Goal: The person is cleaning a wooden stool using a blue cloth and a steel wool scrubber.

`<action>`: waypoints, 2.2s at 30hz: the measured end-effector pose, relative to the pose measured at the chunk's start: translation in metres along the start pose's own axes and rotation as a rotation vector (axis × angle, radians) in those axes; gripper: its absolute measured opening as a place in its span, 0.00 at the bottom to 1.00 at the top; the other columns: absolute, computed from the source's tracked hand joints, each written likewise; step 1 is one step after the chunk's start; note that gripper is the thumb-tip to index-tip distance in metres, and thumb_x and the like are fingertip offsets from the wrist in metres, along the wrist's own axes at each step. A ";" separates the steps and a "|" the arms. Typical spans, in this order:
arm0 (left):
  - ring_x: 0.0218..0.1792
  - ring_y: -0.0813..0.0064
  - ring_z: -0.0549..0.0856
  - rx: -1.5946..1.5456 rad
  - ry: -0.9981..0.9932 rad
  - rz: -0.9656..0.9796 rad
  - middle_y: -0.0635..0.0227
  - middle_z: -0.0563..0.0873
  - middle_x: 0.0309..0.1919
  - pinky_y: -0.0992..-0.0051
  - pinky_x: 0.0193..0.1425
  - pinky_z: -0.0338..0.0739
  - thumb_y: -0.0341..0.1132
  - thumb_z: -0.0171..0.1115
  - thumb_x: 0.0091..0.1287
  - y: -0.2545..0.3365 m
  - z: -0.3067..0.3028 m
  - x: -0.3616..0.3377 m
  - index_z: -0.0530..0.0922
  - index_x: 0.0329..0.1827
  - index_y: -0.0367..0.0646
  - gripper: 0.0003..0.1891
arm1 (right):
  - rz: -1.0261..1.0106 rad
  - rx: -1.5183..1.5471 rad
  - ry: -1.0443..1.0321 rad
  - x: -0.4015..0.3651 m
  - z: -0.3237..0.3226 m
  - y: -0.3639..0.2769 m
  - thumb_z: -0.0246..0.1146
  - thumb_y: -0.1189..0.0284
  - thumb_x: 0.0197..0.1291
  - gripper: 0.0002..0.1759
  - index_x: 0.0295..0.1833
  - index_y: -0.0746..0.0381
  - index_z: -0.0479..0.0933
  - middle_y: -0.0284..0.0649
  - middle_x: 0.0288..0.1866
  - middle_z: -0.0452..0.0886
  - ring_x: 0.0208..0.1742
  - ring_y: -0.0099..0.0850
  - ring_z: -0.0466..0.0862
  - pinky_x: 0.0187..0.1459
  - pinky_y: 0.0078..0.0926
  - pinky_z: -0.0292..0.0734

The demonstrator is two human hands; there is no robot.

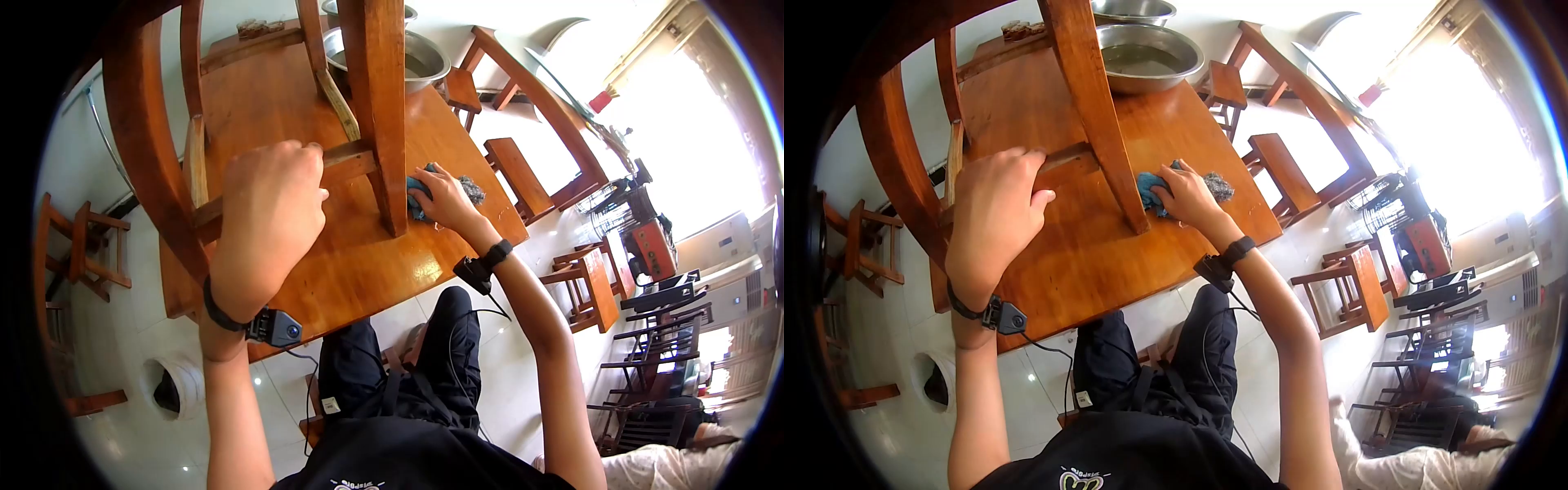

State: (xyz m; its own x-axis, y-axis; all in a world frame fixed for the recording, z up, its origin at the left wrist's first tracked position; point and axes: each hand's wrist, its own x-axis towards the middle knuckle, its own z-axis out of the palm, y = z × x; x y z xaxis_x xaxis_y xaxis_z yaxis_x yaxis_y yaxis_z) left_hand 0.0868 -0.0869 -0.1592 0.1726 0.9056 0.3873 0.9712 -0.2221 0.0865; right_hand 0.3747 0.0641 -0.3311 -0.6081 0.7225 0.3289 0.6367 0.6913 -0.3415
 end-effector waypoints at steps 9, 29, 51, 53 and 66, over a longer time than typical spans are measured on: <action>0.42 0.48 0.88 0.004 -0.005 -0.008 0.52 0.88 0.37 0.56 0.47 0.82 0.32 0.76 0.60 0.001 0.003 0.000 0.85 0.45 0.36 0.13 | 0.197 0.986 0.370 0.001 -0.057 -0.037 0.56 0.67 0.83 0.19 0.67 0.69 0.74 0.39 0.54 0.84 0.53 0.25 0.85 0.55 0.24 0.83; 0.40 0.50 0.88 0.087 0.031 0.007 0.54 0.87 0.36 0.57 0.44 0.81 0.34 0.75 0.63 0.011 0.004 -0.006 0.81 0.37 0.38 0.11 | 0.225 0.609 0.385 -0.050 0.026 -0.092 0.72 0.74 0.67 0.23 0.66 0.67 0.78 0.44 0.39 0.89 0.37 0.26 0.90 0.44 0.29 0.85; 0.48 0.71 0.87 -0.806 0.068 0.052 0.48 0.83 0.69 0.70 0.63 0.79 0.55 0.72 0.71 0.004 -0.040 -0.027 0.62 0.82 0.29 0.48 | 0.284 1.336 0.415 -0.143 -0.101 0.015 0.70 0.79 0.62 0.19 0.58 0.70 0.82 0.38 0.42 0.88 0.41 0.27 0.89 0.47 0.27 0.87; 0.57 0.62 0.86 -1.222 0.076 0.066 0.40 0.75 0.75 0.65 0.68 0.78 0.65 0.64 0.73 0.007 -0.062 -0.016 0.50 0.86 0.30 0.55 | 0.268 1.390 0.710 -0.154 -0.123 0.022 0.67 0.81 0.61 0.23 0.62 0.70 0.77 0.41 0.50 0.87 0.44 0.27 0.88 0.47 0.26 0.87; 0.87 0.47 0.45 -2.114 0.755 -0.405 0.45 0.45 0.85 0.50 0.91 0.41 0.51 0.80 0.64 0.041 -0.090 0.080 0.40 0.86 0.36 0.63 | 0.423 0.259 0.461 -0.149 -0.019 0.081 0.57 0.77 0.57 0.30 0.67 0.72 0.77 0.63 0.67 0.80 0.72 0.57 0.77 0.81 0.52 0.63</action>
State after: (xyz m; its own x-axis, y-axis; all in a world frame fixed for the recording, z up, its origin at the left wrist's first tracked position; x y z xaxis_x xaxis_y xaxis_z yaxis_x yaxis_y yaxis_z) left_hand 0.1258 -0.0557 -0.0420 -0.4869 0.8447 0.2223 -0.6531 -0.5211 0.5495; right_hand 0.5257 0.0126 -0.3907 -0.0307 0.8960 0.4430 0.6063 0.3691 -0.7045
